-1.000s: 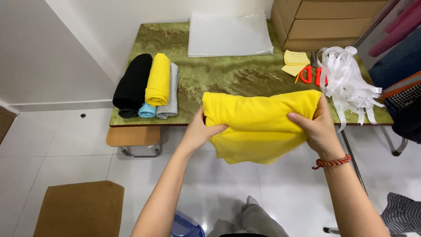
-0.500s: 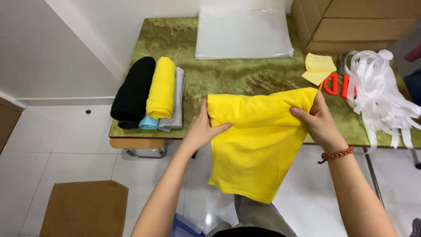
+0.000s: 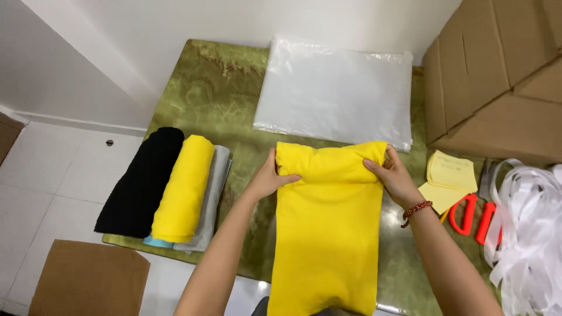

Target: The person takes various garments, including grey pants, black pants, and yellow shirts, from a clothing rack. They lay each item on a table, fold them neatly by hand, and place the folded items into a stack.

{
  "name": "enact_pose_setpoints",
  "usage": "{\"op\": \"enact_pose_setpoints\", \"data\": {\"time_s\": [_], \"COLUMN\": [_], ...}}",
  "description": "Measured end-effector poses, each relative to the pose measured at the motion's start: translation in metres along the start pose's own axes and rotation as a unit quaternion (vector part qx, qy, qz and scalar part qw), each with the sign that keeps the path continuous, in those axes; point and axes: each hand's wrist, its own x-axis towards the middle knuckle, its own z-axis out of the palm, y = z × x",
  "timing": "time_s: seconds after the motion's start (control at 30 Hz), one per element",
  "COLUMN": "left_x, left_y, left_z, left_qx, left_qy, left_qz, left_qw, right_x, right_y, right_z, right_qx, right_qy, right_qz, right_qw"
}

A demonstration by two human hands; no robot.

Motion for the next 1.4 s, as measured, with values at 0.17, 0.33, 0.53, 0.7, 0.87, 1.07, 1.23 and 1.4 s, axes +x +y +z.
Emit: {"op": "enact_pose_setpoints", "data": {"time_s": [0.17,0.33,0.53,0.7,0.87,1.07,1.23,1.4], "left_x": [0.093,0.158,0.171,0.185,0.198,0.169,0.119,0.114], "left_y": [-0.024,-0.039,0.002,0.013,-0.012,-0.084,-0.117,-0.096], "left_z": [-0.005,-0.015,-0.023,-0.007,0.013,0.035,0.035,0.029], "left_qx": [-0.034,0.019,0.171,0.365,0.489,0.537,0.504,0.483], "left_qy": [0.005,0.052,0.037,-0.033,0.049,0.193,0.141,0.119], "left_qz": [0.012,0.042,0.075,0.122,0.215,0.409,0.405,0.407], "left_qw": [0.999,0.998,0.982,0.922,0.844,0.712,0.75,0.766], "right_x": [0.065,0.102,0.119,0.14,0.146,0.089,-0.003,-0.007], "right_y": [0.013,0.02,-0.034,-0.042,0.009,0.103,0.102,0.052], "right_z": [-0.019,-0.031,-0.028,-0.019,-0.034,-0.051,-0.022,-0.017], "right_qx": [-0.018,-0.097,-0.417,-0.603,-0.701,-0.733,-0.736,-0.708], "right_qy": [0.019,0.045,0.032,-0.106,-0.078,0.037,0.058,0.018], "right_qz": [0.03,0.052,0.022,0.064,-0.059,-0.207,-0.205,-0.126], "right_qw": [0.999,0.993,0.908,0.788,0.707,0.647,0.642,0.695]}}
